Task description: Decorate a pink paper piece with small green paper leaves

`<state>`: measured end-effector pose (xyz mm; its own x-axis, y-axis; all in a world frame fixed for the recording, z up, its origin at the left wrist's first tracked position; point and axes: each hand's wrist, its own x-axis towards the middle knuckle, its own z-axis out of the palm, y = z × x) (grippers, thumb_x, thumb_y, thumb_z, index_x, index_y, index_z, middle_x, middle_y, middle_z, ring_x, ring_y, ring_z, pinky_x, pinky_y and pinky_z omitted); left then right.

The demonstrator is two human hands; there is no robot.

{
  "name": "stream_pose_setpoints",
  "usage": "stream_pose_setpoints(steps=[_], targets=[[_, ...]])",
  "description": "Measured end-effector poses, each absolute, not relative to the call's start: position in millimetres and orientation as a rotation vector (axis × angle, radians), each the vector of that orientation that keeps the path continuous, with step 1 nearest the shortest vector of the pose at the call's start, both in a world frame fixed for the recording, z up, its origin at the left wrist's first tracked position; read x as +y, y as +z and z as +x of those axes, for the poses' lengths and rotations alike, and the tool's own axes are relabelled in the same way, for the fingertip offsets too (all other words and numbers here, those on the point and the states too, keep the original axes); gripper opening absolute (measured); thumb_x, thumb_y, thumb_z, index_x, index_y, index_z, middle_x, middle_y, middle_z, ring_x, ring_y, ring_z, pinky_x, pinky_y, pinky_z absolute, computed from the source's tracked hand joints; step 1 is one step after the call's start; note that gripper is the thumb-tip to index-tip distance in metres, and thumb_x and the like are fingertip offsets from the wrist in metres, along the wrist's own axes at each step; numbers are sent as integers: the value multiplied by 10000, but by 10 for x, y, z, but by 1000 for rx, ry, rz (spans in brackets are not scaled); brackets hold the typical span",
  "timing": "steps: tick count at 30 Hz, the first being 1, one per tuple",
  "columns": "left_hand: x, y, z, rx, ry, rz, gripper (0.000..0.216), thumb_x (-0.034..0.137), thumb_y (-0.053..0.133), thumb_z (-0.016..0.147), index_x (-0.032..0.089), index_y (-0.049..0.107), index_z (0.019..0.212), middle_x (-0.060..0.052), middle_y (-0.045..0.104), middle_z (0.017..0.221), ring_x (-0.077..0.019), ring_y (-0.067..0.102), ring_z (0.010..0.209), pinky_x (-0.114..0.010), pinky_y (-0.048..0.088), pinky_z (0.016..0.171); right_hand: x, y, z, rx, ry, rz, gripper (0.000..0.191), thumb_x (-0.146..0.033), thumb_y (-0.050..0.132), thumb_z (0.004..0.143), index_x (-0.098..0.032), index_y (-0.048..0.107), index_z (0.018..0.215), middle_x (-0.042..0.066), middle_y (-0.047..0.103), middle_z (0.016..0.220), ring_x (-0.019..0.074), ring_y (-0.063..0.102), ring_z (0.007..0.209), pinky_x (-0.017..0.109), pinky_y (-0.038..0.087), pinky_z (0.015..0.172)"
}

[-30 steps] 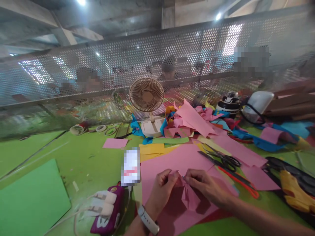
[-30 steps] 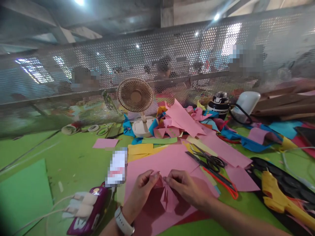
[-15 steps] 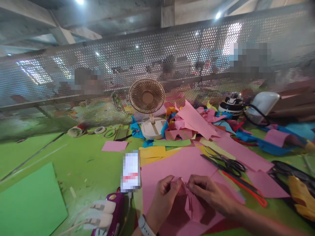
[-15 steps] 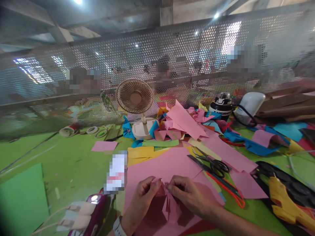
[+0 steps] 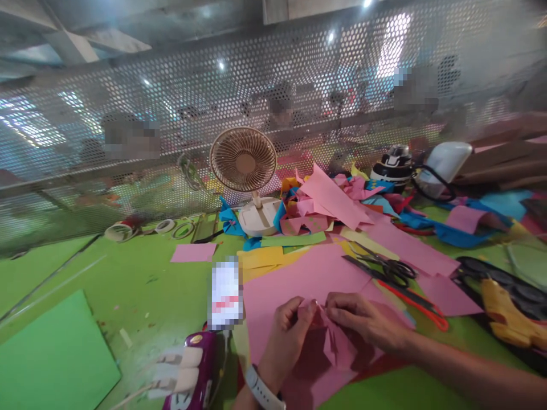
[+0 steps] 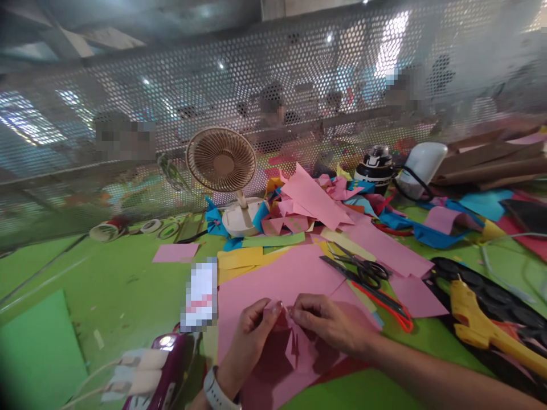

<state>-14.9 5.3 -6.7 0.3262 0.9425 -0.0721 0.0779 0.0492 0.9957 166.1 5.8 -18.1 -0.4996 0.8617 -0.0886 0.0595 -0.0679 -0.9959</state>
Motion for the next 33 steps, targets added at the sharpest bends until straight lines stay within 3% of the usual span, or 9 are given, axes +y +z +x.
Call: stream_pose_setpoints(steps=[11,20,33], targets=[[41,-38,-191,1008,856,1375,299,347,441,858,147,563,673,6,465,612,-111,404,604,-219,329,574,79,-237,1642,-1663,1594,-1034,298,-426,498,819,-174,498,662,-9,460,667,112,416,586,234,341,537],[37,-67,-193,1040,788,1390,340,359,499,824,166,382,569,46,320,548,-82,277,531,-216,231,479,76,-197,1645,-1688,1551,-986,264,-373,519,818,-158,520,665,-1,482,689,113,429,628,233,354,588],[33,-87,-173,1118,771,1500,355,360,493,825,183,307,580,57,256,563,-75,249,527,-217,205,470,89,-248,1659,-1684,1565,-941,201,-332,537,812,-146,525,737,-25,453,666,93,391,605,217,319,557]])
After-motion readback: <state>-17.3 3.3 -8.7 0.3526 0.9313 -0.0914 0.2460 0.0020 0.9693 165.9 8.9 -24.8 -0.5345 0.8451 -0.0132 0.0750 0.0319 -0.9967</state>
